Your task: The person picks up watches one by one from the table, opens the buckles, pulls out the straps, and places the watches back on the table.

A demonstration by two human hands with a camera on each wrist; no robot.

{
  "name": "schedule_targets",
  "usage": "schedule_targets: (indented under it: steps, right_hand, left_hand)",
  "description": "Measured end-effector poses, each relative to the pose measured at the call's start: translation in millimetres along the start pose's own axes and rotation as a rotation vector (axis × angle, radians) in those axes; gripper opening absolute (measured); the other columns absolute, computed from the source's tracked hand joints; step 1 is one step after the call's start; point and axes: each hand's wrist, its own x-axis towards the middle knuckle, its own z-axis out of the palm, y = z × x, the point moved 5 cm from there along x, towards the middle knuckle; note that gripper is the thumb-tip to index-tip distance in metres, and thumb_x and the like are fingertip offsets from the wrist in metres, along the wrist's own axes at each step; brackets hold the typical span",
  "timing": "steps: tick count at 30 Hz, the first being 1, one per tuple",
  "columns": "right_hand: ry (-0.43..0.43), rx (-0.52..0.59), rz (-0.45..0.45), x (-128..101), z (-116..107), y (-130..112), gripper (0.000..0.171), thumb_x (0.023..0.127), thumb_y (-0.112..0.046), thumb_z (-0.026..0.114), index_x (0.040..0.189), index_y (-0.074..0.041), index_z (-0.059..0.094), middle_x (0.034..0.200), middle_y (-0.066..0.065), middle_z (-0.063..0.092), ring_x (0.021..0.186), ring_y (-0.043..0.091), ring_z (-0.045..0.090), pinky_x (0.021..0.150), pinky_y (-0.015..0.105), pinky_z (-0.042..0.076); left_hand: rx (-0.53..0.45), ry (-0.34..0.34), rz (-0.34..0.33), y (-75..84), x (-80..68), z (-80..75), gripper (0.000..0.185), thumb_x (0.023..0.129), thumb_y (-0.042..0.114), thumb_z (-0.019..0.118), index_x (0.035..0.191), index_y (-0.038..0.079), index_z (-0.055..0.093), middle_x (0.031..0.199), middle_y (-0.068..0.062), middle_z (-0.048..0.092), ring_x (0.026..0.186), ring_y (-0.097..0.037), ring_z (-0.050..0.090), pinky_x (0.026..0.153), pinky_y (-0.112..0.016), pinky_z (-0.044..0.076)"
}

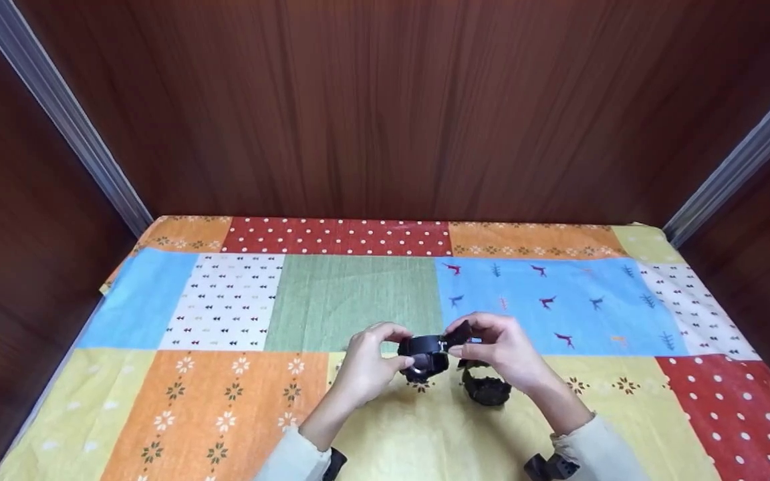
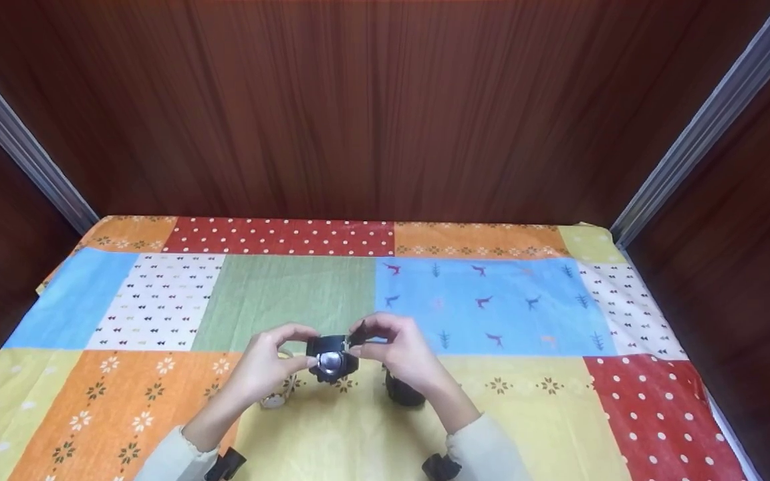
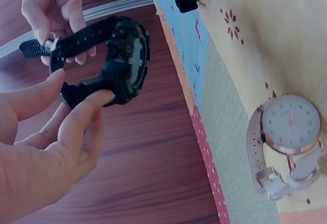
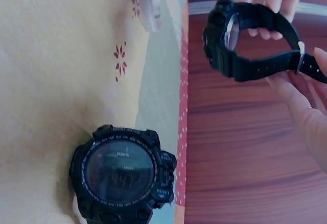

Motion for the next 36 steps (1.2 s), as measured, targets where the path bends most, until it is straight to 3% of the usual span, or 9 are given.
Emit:
schedule_targets:
  steps: [7, 13, 19, 26, 36]
  right_hand:
    - [0.034, -0.043, 0.025, 1, 5, -3, 0.028, 0.074, -0.002, 0.072, 0.097, 0.009, 0.062, 0.091, 0.021, 0.061, 0.068, 0.014, 0.06, 0.058, 0.029, 0.053]
    - [0.051, -0.063, 0.018, 1, 7, -3, 0.027, 0.073, -0.003, 0.073, 0.097, 0.007, 0.063, 0.091, 0.021, 0.062, 0.068, 0.013, 0.06, 0.059, 0.027, 0.052]
    - [0.068, -0.056, 0.034, 1, 6, -1, 0.03, 0.073, -0.005, 0.074, 0.098, 0.007, 0.063, 0.09, 0.021, 0.062, 0.066, 0.013, 0.059, 0.057, 0.026, 0.051]
    - [0.053, -0.047, 0.085, 2, 2, 0, 0.028, 0.075, -0.007, 0.073, 0.099, 0.005, 0.063, 0.09, 0.015, 0.063, 0.072, 0.017, 0.059, 0.061, 0.03, 0.052]
    - [0.003, -0.045, 0.049, 1, 0, -4, 0.027, 0.076, -0.004, 0.07, 0.099, 0.006, 0.062, 0.093, 0.017, 0.062, 0.08, 0.019, 0.061, 0.066, 0.031, 0.052]
  left_hand:
    - [0.037, -0.003, 0.049, 3.6, 0.6, 7.7, 0.034, 0.069, 0.002, 0.075, 0.101, 0.005, 0.065, 0.1, -0.007, 0.064, 0.098, -0.024, 0.057, 0.089, -0.043, 0.04]
    - [0.024, 0.01, 0.056, 5.0, 1.2, 7.8, 0.028, 0.071, 0.011, 0.076, 0.098, 0.006, 0.067, 0.096, -0.002, 0.064, 0.095, -0.02, 0.058, 0.088, -0.042, 0.04]
    - [0.045, 0.025, 0.07, 7.1, 1.5, 8.1, 0.021, 0.074, 0.008, 0.074, 0.094, 0.008, 0.067, 0.091, 0.001, 0.064, 0.09, -0.017, 0.058, 0.087, -0.042, 0.04]
    - [0.041, 0.02, 0.143, 11.2, 2.1, 6.3, 0.016, 0.077, 0.008, 0.07, 0.092, 0.006, 0.066, 0.088, -0.001, 0.063, 0.086, -0.018, 0.058, 0.082, -0.036, 0.044]
    - [0.041, -0.004, 0.14, 15.3, 1.5, 5.1, 0.014, 0.077, 0.007, 0.069, 0.091, 0.006, 0.066, 0.087, 0.0, 0.062, 0.087, -0.017, 0.057, 0.083, -0.037, 0.044]
